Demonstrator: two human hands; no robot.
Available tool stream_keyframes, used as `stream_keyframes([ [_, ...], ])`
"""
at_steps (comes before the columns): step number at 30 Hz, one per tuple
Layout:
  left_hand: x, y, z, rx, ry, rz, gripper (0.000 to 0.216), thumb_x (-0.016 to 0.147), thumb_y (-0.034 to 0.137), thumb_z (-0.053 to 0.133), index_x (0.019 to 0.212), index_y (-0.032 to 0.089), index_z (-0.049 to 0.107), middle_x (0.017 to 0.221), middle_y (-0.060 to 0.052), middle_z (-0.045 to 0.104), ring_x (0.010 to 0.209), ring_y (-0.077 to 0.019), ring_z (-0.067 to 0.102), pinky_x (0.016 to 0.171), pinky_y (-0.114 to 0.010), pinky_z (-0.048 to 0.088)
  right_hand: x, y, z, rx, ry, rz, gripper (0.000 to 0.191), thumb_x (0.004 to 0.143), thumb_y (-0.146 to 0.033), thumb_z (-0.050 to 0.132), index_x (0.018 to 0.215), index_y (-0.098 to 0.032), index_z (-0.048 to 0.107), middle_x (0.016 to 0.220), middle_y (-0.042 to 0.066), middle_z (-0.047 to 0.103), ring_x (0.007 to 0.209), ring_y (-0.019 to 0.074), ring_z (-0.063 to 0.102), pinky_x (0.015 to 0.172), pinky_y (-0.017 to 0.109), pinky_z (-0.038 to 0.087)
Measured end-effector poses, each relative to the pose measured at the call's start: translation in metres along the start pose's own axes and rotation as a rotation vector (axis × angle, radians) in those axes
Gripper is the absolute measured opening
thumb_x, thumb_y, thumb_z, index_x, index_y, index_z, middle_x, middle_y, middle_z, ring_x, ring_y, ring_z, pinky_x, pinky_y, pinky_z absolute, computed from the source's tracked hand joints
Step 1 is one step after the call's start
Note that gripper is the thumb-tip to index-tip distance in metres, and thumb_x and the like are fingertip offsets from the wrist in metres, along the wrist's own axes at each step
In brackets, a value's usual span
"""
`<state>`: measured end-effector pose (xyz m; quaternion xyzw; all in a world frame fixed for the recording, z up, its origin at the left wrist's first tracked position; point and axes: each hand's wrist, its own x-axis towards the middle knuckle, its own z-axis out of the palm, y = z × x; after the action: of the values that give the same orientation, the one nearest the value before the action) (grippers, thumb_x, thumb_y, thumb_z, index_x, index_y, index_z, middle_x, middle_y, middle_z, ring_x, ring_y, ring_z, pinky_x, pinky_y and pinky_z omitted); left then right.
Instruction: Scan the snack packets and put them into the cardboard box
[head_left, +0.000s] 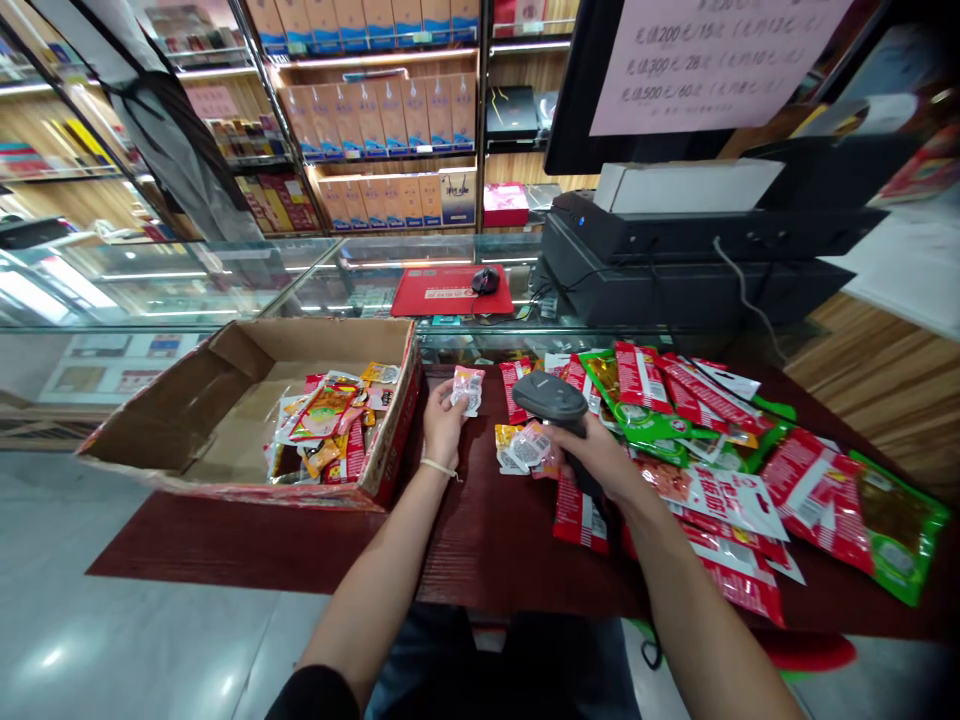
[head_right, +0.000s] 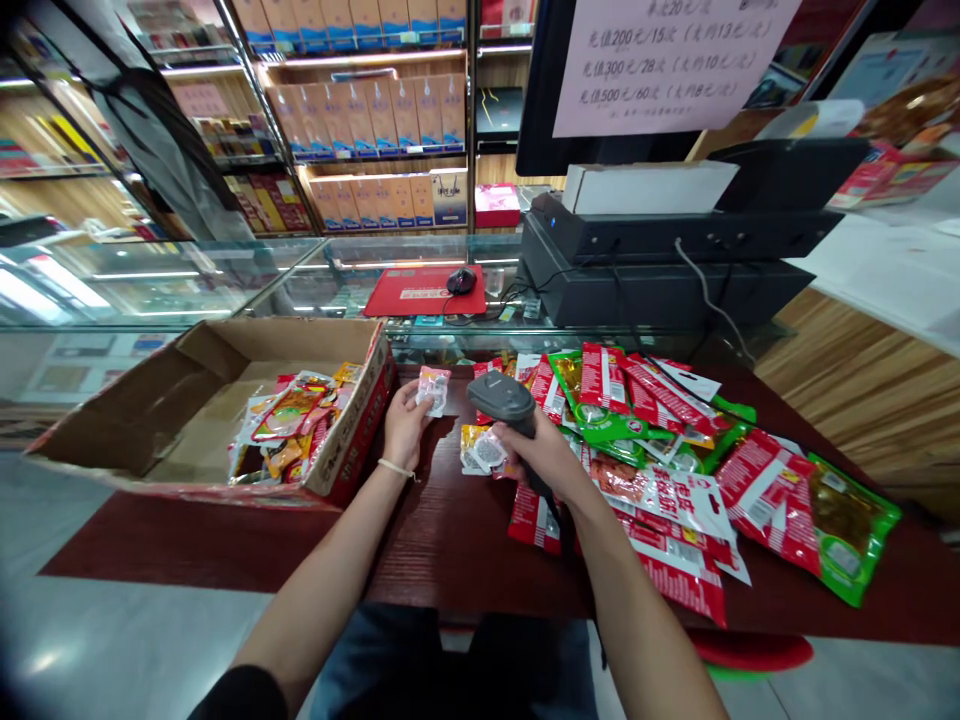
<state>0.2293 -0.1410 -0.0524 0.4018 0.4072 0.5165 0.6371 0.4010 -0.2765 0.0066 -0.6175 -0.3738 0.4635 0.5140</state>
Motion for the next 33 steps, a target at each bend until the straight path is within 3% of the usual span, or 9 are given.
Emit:
stream_keyframes([
  [4,-0.015,0.026,0.020,0.038,-0.055,0.136,0.037,0.080,0.023,0.064,0.116,0.017,0.057,0.108,-0.009,0.070,0.095,-0.0198,0.067,0.076,-0.027,0.053,0.002,-0.005,0.000,0.119,0.030,-0.014,0.037,0.072,-0.046,0.074,0.088,-0.024,0.050,0.051,-0.008,0.054,0.033,0.0103,0.046,0.031,0.022,0.038],
  [7,-0.035,0.070,0.033,0.057,-0.159,0.312,0.034,0.085,0.028,0.061,0.118,0.019,0.059,0.112,-0.009,0.069,0.103,-0.0222,0.065,0.085,-0.030,0.052,0.003,-0.004,0.000,0.138,0.038,-0.064,0.035,0.073,-0.046,0.074,0.083,-0.023,0.049,0.052,-0.008,0.053,0.032,0.0095,0.045,0.029,0.021,0.036],
  [9,-0.049,0.105,0.031,0.162,-0.166,0.482,0.033,0.087,0.029,0.060,0.119,0.022,0.062,0.116,-0.007,0.067,0.108,-0.0225,0.063,0.090,-0.031,0.050,0.003,-0.002,0.000,0.150,0.021,-0.092,0.035,0.074,-0.046,0.074,0.080,-0.022,0.048,0.052,-0.007,0.052,0.033,0.0092,0.045,0.030,0.021,0.037],
  [13,-0.061,0.167,-0.014,0.627,0.019,0.730,0.029,0.088,0.029,0.057,0.114,0.024,0.068,0.113,-0.003,0.070,0.101,-0.0191,0.064,0.095,-0.031,0.046,0.002,0.000,0.001,0.169,0.007,-0.091,0.036,0.073,-0.046,0.075,0.081,-0.022,0.049,0.052,-0.007,0.053,0.034,0.0092,0.046,0.031,0.022,0.038],
  [16,-0.052,0.192,-0.068,0.896,0.194,0.713,0.027,0.087,0.028,0.057,0.110,0.023,0.070,0.104,-0.002,0.073,0.090,-0.0175,0.067,0.089,-0.030,0.049,0.001,0.001,0.002,0.179,0.008,-0.091,0.035,0.073,-0.045,0.076,0.082,-0.022,0.050,0.053,-0.006,0.053,0.035,0.0097,0.046,0.032,0.022,0.039],
  [20,-0.029,0.193,-0.126,1.094,0.148,0.510,0.030,0.082,0.025,0.059,0.108,0.020,0.071,0.106,-0.006,0.073,0.092,-0.0200,0.068,0.087,-0.031,0.051,0.000,0.002,0.006,0.182,-0.010,-0.061,0.035,0.071,-0.044,0.078,0.079,-0.022,0.052,0.052,-0.006,0.053,0.036,0.0099,0.047,0.033,0.022,0.040],
  [23,-0.017,0.181,-0.145,1.188,0.105,0.391,0.032,0.081,0.020,0.057,0.110,0.017,0.070,0.108,-0.010,0.073,0.098,-0.0222,0.068,0.090,-0.033,0.051,0.000,0.003,0.009,0.174,-0.039,-0.039,0.035,0.072,-0.045,0.077,0.073,-0.021,0.051,0.052,-0.005,0.053,0.036,0.0095,0.046,0.033,0.022,0.040],
  [27,-0.016,0.172,-0.146,1.259,0.117,0.411,0.031,0.083,0.020,0.053,0.109,0.018,0.070,0.107,-0.009,0.073,0.100,-0.0231,0.068,0.091,-0.034,0.050,0.002,0.003,0.013,0.158,-0.019,-0.042,0.036,0.071,-0.045,0.078,0.075,-0.021,0.051,0.051,-0.005,0.053,0.035,0.0096,0.046,0.034,0.022,0.040],
  [33,-0.029,0.176,-0.126,1.187,0.066,0.614,0.032,0.089,0.034,0.050,0.113,0.021,0.068,0.110,-0.006,0.072,0.097,-0.0204,0.068,0.089,-0.031,0.050,-0.009,-0.017,0.007,0.092,0.056,-0.098,0.037,0.070,-0.049,0.076,0.080,-0.021,0.055,0.051,-0.006,0.053,0.034,0.0101,0.047,0.032,0.022,0.038],
])
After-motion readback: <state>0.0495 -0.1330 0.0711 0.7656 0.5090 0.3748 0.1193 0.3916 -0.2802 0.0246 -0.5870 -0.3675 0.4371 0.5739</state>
